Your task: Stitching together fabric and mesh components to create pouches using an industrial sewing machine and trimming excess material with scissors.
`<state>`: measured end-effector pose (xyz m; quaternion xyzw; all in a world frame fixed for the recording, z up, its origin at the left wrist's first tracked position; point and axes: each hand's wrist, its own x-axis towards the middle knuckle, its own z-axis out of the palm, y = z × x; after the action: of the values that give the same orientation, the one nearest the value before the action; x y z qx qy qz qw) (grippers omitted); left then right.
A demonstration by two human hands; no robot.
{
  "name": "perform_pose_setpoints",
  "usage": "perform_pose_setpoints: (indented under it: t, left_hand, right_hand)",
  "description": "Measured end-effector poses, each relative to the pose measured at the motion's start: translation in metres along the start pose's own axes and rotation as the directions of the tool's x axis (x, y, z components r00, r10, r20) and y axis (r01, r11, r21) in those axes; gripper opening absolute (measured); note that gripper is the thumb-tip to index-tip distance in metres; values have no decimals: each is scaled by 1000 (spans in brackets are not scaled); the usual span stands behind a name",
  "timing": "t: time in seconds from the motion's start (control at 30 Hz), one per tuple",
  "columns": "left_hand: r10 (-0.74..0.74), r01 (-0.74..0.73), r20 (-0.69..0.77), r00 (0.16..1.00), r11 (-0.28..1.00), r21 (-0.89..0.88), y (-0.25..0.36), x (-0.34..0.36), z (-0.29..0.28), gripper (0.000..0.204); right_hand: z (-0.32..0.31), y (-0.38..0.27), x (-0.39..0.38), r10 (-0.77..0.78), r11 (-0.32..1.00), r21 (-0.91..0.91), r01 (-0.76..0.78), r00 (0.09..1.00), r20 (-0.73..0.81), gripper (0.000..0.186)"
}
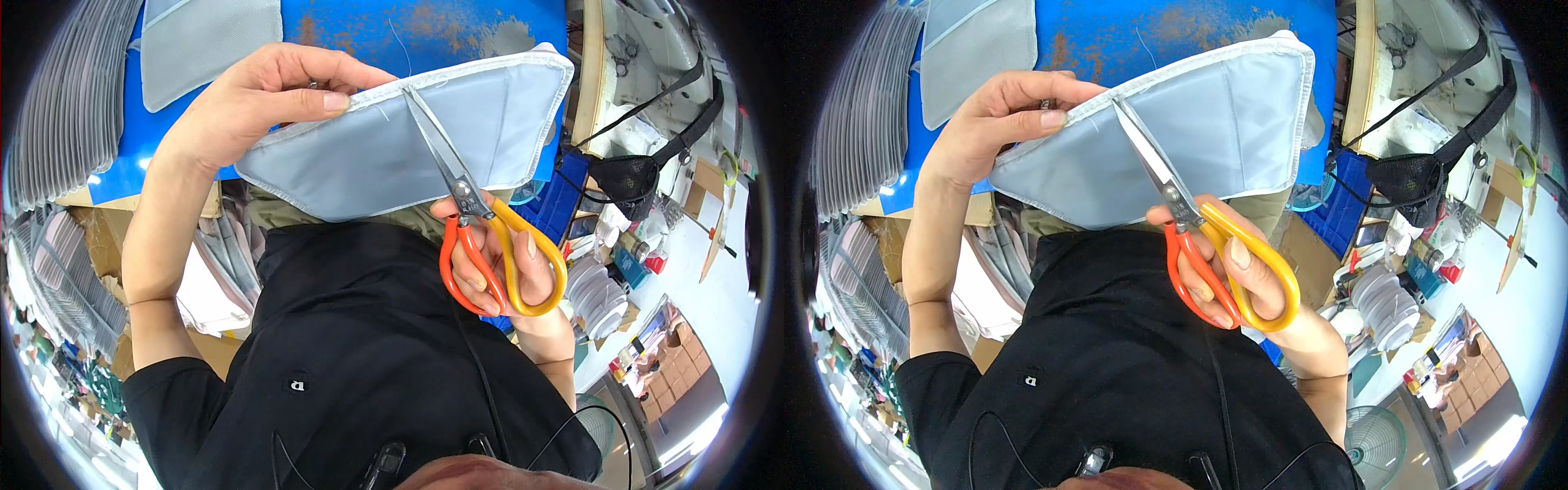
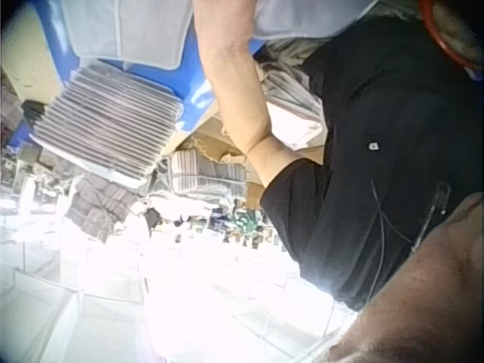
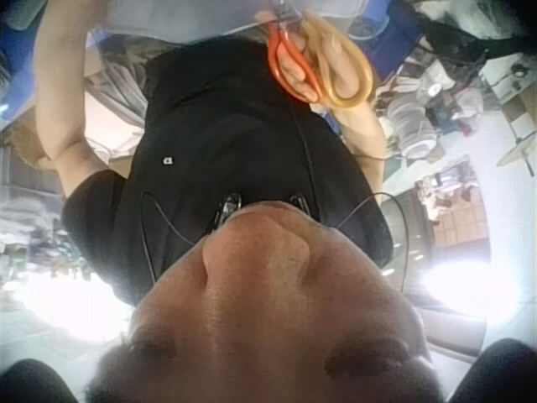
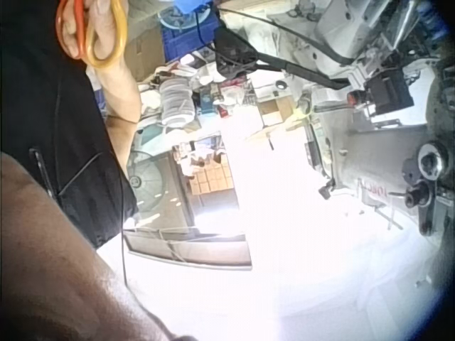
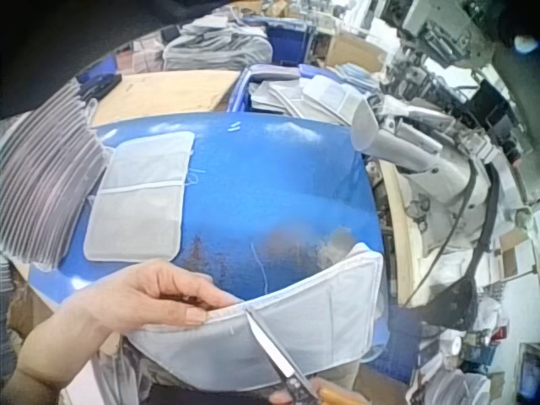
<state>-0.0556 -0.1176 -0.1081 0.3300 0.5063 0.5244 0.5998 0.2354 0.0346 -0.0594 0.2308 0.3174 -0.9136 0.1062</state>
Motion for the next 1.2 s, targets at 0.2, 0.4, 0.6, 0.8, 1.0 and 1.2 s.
perform_pose_setpoints:
  t: [0.2, 0.4, 0.6, 0.8, 1.0, 1.2]
  left_hand:
    - [4, -3, -3, 1000, 1000, 22, 1, 1, -1, 34]
    - [12, -12, 16, 1000, 1000, 2, 0, 1, 1, 33]
    - [22, -23, 19, 1000, 999, 29, -2, 2, 0, 35]
    - [-12, 11, 19, 1000, 999, 43, -5, 3, 1, 35]
    - [-6, 7, 24, 1000, 998, -60, -7, 5, 2, 34]
    - [-11, 12, 14, 1000, 997, -77, -7, 4, 3, 34]
  right_hand:
    - [-2, -2, 0, -2, 1000, -11, 2, 1000, 16, 84]
    - [-2, -5, -1, 23, 1000, -18, -23, 1000, 11, 82]
    - [-3, -4, 1, 17, 999, -48, -17, 1000, 4, 77]
    - [-4, -4, 2, -7, 972, -234, 2, 1000, -19, 75]
    - [-2, 0, -2, -13, 995, -98, 14, 1000, 11, 78]
    - [-2, 1, -2, 14, 997, -76, -13, 1000, 14, 81]
